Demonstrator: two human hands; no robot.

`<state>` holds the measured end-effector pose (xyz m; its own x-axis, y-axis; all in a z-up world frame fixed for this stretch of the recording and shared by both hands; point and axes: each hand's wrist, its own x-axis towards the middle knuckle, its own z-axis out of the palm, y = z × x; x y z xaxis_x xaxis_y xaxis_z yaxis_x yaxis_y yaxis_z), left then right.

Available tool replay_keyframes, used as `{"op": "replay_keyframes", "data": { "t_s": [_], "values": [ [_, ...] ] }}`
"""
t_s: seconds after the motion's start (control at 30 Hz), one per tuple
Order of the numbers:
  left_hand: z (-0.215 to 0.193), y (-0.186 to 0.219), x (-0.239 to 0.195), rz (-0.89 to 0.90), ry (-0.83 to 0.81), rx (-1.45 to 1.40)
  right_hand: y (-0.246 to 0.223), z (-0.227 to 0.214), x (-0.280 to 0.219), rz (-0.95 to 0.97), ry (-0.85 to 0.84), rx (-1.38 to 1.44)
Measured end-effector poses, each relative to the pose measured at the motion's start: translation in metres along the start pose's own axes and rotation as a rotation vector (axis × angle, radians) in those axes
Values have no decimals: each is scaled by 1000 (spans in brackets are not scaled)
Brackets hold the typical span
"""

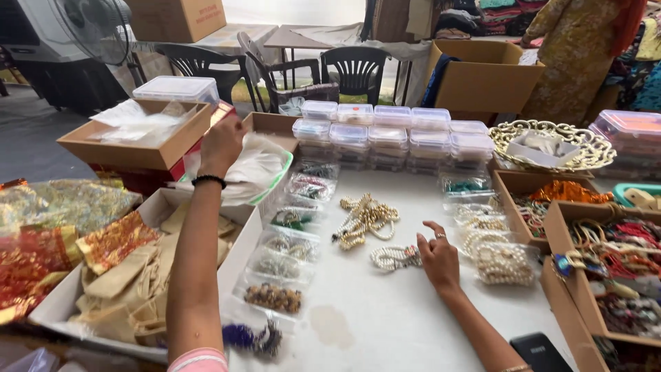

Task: Sorting and packing pearl necklaces and other jewelry items into small plastic bags at a crowded workstation.

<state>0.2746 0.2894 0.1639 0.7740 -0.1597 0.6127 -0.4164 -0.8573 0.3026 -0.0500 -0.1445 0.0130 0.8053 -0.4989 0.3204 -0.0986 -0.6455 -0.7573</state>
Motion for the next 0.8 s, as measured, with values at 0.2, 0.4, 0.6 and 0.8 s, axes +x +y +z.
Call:
{"op": "replay_keyframes", "data": {
  "t_s": [0.2,0.4,0.6,0.8],
  "values": [
    [-23,33,-15,43,-27,218,3,7,-8,-103,-108,-150],
    [19,-38,1,-240,59,254,-15,4,-14,-376,-113,-255],
    [35,-56,-22,-131,-86,392,-13,7,-18,-272,-197,-319],
    [3,-30,-37,182,129,480,-15,5,-19,-330,-165,-306]
  ]
}}
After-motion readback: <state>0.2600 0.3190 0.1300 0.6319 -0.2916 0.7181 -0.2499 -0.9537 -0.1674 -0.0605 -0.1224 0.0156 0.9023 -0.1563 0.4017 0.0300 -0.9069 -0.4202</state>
